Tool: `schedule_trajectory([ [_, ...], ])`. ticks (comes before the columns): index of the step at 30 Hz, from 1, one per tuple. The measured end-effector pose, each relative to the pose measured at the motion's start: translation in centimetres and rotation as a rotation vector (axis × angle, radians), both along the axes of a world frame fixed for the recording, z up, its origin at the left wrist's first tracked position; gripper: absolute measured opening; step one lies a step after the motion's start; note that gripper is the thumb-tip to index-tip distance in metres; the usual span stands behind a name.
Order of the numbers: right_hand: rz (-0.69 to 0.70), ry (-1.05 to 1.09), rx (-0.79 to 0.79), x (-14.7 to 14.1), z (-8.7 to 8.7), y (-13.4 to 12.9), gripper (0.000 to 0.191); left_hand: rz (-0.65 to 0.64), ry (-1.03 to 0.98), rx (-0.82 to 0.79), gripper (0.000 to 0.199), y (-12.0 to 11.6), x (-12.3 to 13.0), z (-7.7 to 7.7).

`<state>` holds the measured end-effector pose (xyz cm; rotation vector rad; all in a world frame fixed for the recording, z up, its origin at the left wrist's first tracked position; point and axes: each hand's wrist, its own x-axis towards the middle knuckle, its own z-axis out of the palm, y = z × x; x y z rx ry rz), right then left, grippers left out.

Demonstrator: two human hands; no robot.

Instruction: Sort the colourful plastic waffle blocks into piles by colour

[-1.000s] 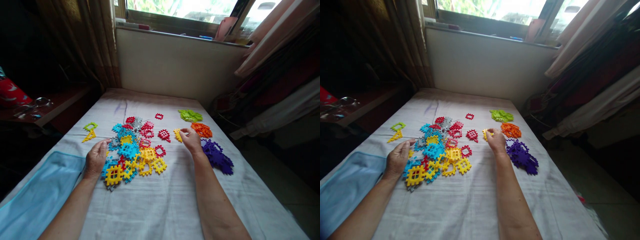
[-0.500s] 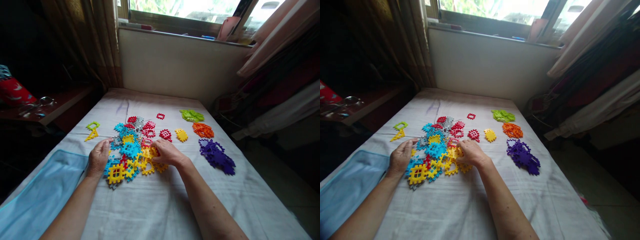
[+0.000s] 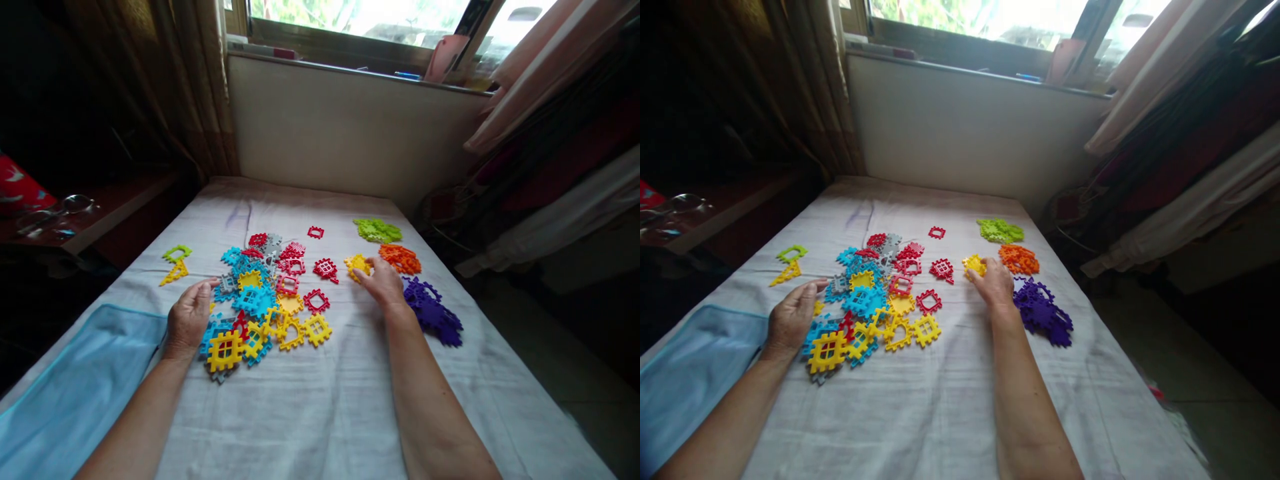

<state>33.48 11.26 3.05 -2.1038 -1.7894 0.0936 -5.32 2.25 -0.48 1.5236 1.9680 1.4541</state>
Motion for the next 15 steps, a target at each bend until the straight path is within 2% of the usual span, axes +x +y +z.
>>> schedule_trajectory([
  [2, -0.094, -0.020, -0.034, 0.7, -0.7, 0.2, 0.043, 0.006, 0.000, 0.003, 0.047, 0.0, 0.0, -0.1],
  [4, -0.121, -0.035, -0.065, 0.9, -1.1, 0.2, 0.044, 0.010, 0.003, 0.003, 0.047, 0.0, -0.1, -0.1],
  [9, -0.137, -0.073, -0.120, 0.4, -0.6, -0.2, 0.044, 0.010, 0.026, 0.007, 0.047, 0.0, -0.1, -0.1],
  [12, -0.060, -0.044, -0.045, -0.9, 0.2, -0.4, 0.039, 0.009, 0.023, 0.010, 0.047, 0.0, -0.1, -0.2],
  [15, 0.168, 0.023, 0.013, -3.4, 1.1, -1.0, 0.029, 0.009, 0.024, 0.011, 0.049, 0.0, 0.0, -0.2],
])
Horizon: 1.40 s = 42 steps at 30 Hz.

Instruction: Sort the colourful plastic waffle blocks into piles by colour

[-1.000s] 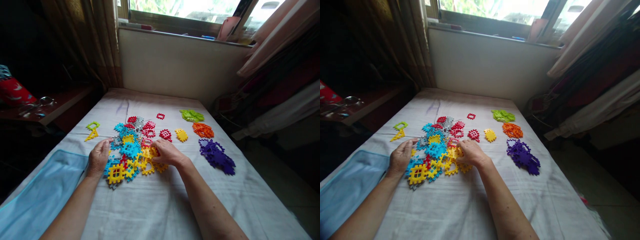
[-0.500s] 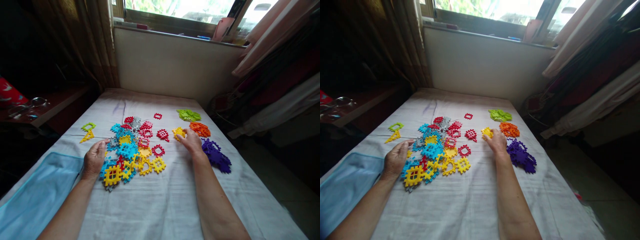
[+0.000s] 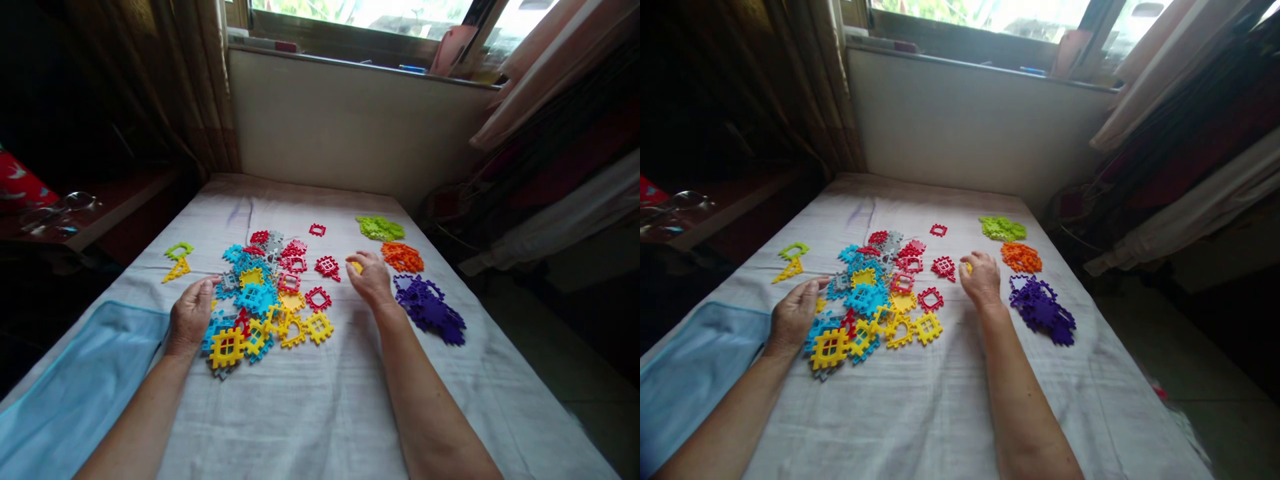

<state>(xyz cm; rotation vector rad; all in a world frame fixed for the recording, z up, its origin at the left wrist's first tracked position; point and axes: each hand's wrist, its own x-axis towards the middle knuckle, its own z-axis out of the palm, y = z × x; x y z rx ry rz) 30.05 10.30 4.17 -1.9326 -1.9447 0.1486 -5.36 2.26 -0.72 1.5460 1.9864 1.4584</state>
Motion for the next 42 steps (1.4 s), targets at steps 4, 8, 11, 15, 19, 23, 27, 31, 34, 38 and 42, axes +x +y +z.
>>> schedule_trajectory([
  [4, 0.406, -0.043, -0.175, -4.0, 1.1, -1.9, 0.021, 0.010, 0.008, -0.002, 0.050, 0.0, 0.0, 0.0],
  [8, 0.534, -0.181, -0.277, -6.2, 1.5, -3.7, 0.053, -0.002, 0.004, 0.006, 0.049, 0.0, 0.0, 0.0],
  [11, 0.554, -0.188, -0.282, -6.8, 1.1, -4.1, 0.070, -0.012, 0.002, 0.013, 0.049, 0.1, 0.0, -0.1],
  [15, 0.562, -0.146, -0.272, -7.0, 0.1, -3.6, 0.070, -0.008, 0.001, 0.014, 0.049, 0.1, -0.1, -0.3],
  [19, 0.542, -0.105, -0.243, -6.9, -0.8, -3.3, 0.060, -0.003, 0.016, 0.011, 0.048, 0.0, -0.1, -0.2],
  [23, 0.571, -0.103, -0.109, -7.1, -1.1, -3.3, 0.055, -0.011, 0.029, 0.009, 0.047, 0.0, 0.0, 0.1],
  [27, 0.565, -0.153, -0.007, -6.5, -0.6, -2.9, 0.045, -0.022, 0.021, 0.006, 0.047, 0.0, 0.0, 0.1],
  [31, 0.392, -0.154, 0.090, -3.3, 0.2, -1.7, 0.041, -0.021, 0.016, 0.005, 0.047, 0.0, -0.1, 0.1],
  [34, 0.157, -0.159, 0.100, -0.2, 0.3, -0.6, 0.044, -0.020, 0.016, 0.003, 0.048, 0.0, -0.1, 0.0],
  [38, -0.202, -0.170, 0.047, 2.6, -0.5, 0.3, 0.050, -0.005, 0.022, -0.003, 0.047, 0.0, -0.2, -0.1],
  [42, -0.324, -0.150, 0.009, 3.4, -1.8, 0.5, 0.054, -0.009, 0.017, 0.000, 0.046, 0.1, -0.3, -0.3],
])
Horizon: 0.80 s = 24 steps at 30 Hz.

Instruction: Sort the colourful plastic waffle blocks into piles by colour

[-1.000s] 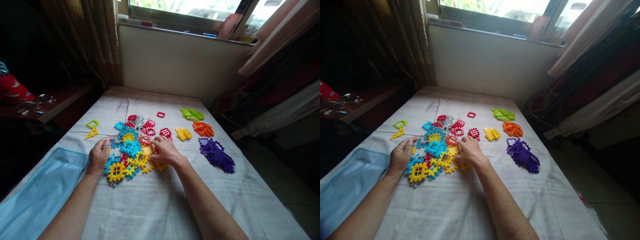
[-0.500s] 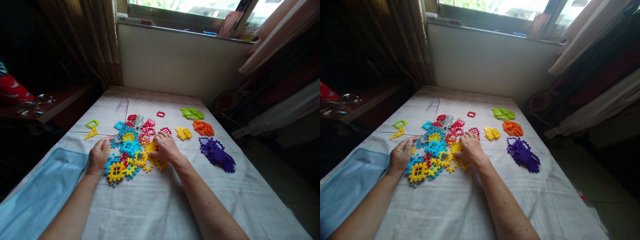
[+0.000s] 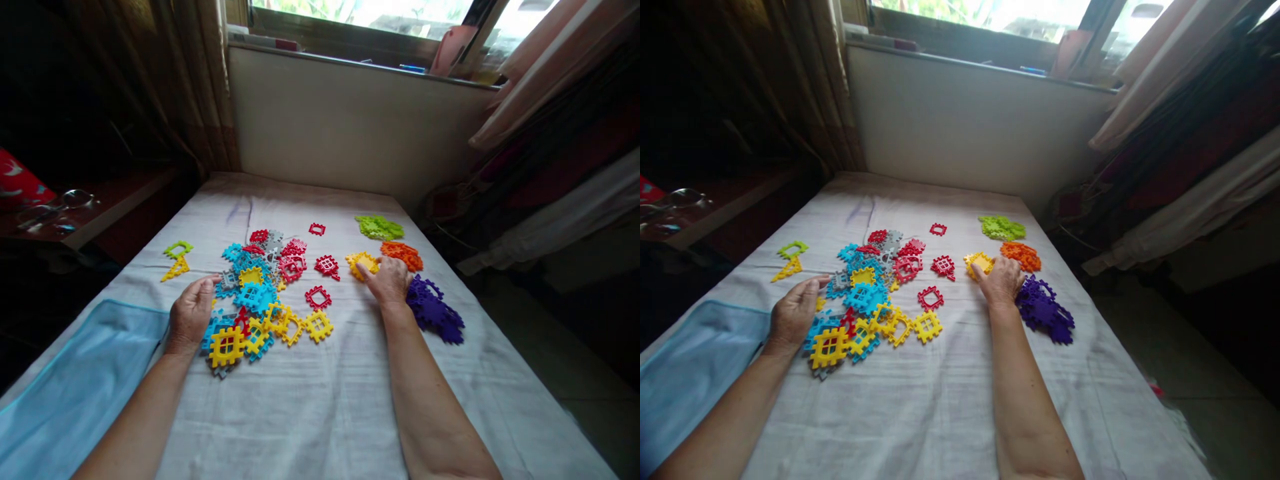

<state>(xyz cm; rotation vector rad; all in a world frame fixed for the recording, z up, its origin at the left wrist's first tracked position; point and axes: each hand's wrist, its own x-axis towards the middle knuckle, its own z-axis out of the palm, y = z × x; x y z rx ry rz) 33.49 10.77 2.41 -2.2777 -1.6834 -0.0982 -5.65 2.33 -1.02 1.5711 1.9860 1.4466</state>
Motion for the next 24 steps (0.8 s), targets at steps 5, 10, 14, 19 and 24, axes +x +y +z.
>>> schedule_trajectory([
  [5, 0.015, 0.029, 0.031, -0.3, 0.2, -0.1, 0.057, 0.000, -0.013, -0.004, 0.044, 0.0, 0.1, 0.1],
  [10, 0.224, 0.154, -0.119, -1.6, 3.7, -0.8, 0.038, 0.005, -0.018, -0.010, 0.047, 0.1, 0.2, 0.1],
  [14, 0.519, 0.201, -0.516, -3.6, 6.7, -3.1, 0.024, 0.010, -0.021, -0.017, 0.049, 0.1, 0.1, 0.1],
  [19, 0.647, -0.060, -0.678, -7.7, 7.1, -7.4, 0.047, -0.004, 0.007, -0.005, 0.048, 0.1, 0.1, 0.2],
  [24, 0.607, -0.122, -0.581, -10.1, 5.6, -9.6, 0.050, 0.006, 0.007, -0.008, 0.049, 0.1, 0.0, 0.1],
])
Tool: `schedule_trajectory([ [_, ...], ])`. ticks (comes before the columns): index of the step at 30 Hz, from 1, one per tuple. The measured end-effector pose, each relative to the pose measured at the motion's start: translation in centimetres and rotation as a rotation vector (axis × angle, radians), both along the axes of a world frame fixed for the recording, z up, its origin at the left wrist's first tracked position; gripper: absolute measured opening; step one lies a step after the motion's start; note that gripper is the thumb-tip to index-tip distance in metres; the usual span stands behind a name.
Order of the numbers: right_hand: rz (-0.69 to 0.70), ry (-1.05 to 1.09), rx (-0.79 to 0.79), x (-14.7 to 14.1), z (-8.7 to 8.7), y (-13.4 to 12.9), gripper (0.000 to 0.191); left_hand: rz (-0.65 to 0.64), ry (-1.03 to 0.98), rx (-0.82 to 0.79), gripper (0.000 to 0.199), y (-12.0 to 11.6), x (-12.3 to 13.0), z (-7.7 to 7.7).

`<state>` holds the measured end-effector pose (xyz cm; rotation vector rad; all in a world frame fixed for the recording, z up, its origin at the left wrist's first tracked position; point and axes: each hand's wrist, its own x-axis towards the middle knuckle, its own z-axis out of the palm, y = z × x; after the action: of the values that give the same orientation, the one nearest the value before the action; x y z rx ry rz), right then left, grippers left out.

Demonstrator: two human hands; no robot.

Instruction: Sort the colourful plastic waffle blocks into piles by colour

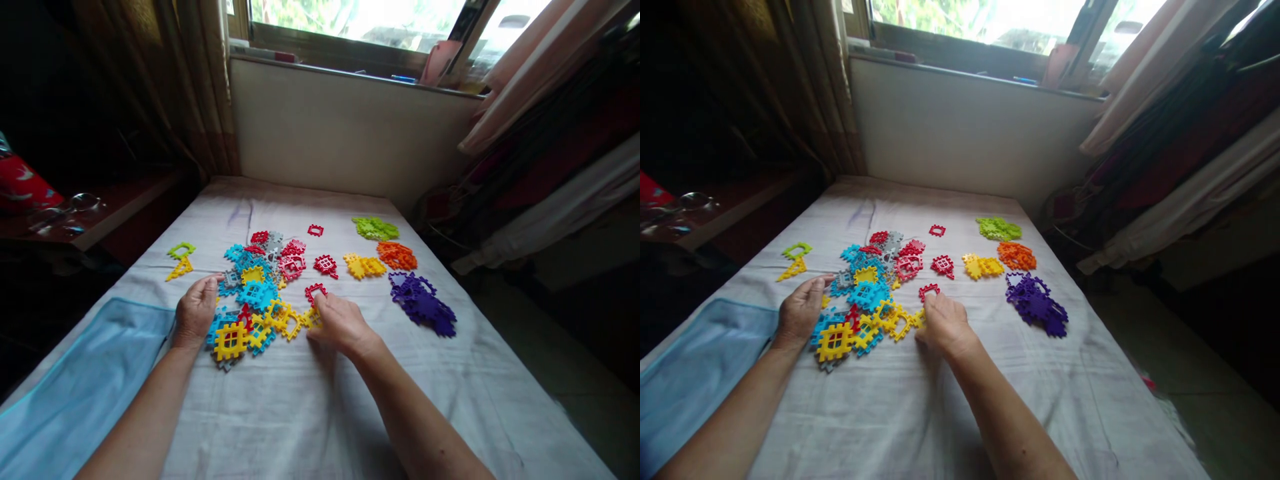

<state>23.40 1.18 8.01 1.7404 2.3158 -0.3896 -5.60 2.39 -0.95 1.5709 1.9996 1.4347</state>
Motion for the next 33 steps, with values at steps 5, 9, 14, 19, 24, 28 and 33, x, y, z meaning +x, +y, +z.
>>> schedule_trajectory([
  [5, -0.009, 0.026, -0.010, 0.8, 0.0, 0.2, 0.035, 0.004, 0.004, 0.000, 0.048, 0.0, 0.1, 0.1],
  [9, 0.008, 0.029, -0.006, 1.4, 0.2, -0.1, 0.041, 0.000, 0.003, 0.000, 0.047, 0.0, 0.1, 0.2],
  [14, 0.021, 0.039, -0.039, 1.0, 0.4, -0.9, 0.050, -0.003, -0.001, 0.011, 0.044, 0.1, 0.1, 0.1],
  [19, 0.020, 0.041, 0.004, 0.2, -0.5, -1.4, 0.048, -0.005, 0.003, 0.017, 0.044, 0.1, -0.1, -0.1],
  [24, 0.046, 0.176, 0.000, 2.2, -0.3, -0.6, 0.050, -0.007, -0.007, 0.013, 0.044, 0.2, -0.1, -0.2],
  [28, -0.213, 0.277, 0.149, 6.3, 0.0, 2.0, 0.049, -0.007, -0.013, 0.015, 0.043, 0.1, 0.0, 0.1],
  [33, -0.567, 0.200, 0.378, 9.6, -2.8, 5.6, 0.051, -0.001, -0.019, 0.000, 0.042, 0.1, 0.1, 0.3],
])
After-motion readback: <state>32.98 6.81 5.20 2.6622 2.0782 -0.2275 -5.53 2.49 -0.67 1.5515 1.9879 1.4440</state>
